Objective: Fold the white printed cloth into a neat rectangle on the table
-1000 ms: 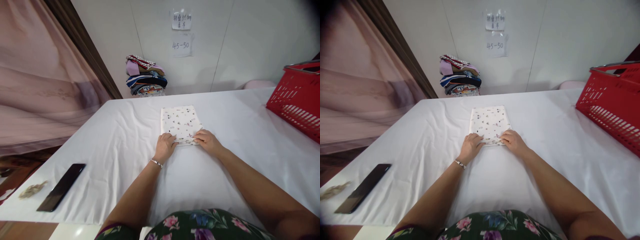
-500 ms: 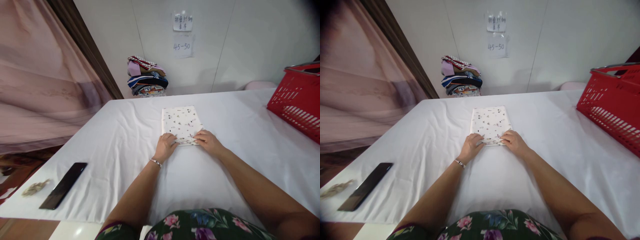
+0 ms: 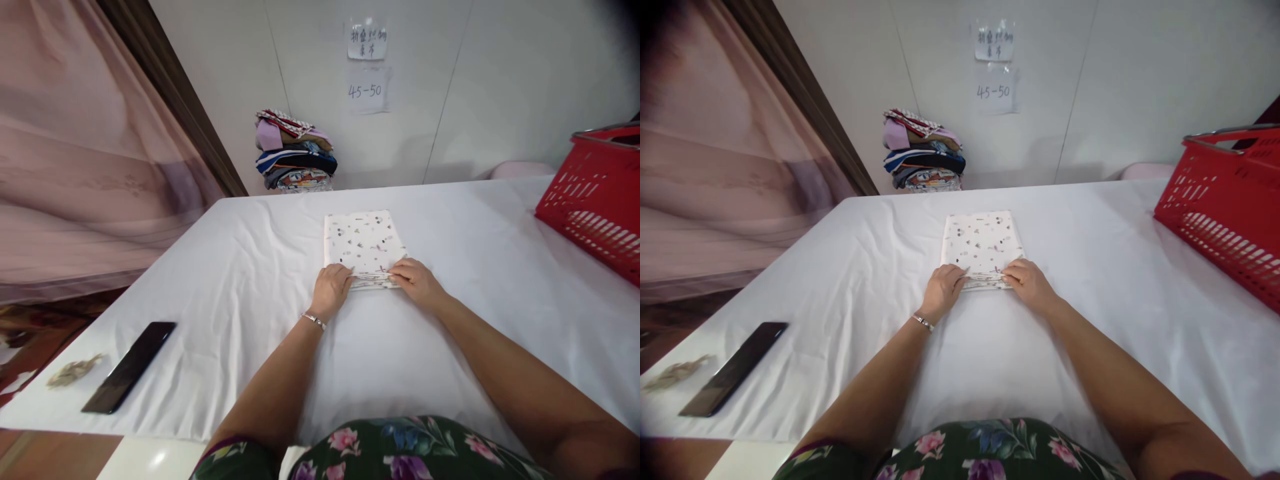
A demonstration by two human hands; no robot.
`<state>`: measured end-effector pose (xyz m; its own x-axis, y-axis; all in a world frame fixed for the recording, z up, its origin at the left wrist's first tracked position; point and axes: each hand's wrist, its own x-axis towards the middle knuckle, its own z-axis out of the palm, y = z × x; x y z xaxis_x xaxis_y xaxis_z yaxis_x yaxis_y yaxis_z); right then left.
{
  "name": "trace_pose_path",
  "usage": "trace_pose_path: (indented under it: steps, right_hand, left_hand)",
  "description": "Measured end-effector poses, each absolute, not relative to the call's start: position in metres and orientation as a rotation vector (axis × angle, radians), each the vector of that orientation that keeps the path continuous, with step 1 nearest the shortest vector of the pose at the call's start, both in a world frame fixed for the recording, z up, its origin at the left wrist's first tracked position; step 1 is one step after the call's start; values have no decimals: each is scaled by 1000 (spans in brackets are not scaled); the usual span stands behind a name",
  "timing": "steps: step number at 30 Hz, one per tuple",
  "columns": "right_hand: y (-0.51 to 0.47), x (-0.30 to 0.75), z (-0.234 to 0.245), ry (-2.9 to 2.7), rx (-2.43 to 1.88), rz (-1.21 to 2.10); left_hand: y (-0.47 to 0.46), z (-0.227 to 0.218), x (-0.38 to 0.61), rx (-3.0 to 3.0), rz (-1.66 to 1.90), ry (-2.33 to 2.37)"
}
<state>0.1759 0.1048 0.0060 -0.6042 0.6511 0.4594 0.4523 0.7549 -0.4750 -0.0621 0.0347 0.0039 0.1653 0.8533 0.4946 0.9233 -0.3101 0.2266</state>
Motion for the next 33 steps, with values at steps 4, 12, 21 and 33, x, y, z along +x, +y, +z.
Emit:
trace_pose_path:
  steps: [4, 12, 21, 33]
  right_hand:
    - [101, 175, 7, -2262, -832, 392]
    - [107, 180, 6, -2393, -726, 354]
    - [106, 180, 9, -2423, -749, 342]
    - [99, 174, 6, -2321, -821, 136]
  left_hand:
    - [33, 6, -60, -2276, -832, -1764]
    - [30, 7, -64, -2405, -797, -1741]
    - [31, 5, -66, -2399, -853, -1759]
    - [36, 15, -60, -2271, -673, -1686]
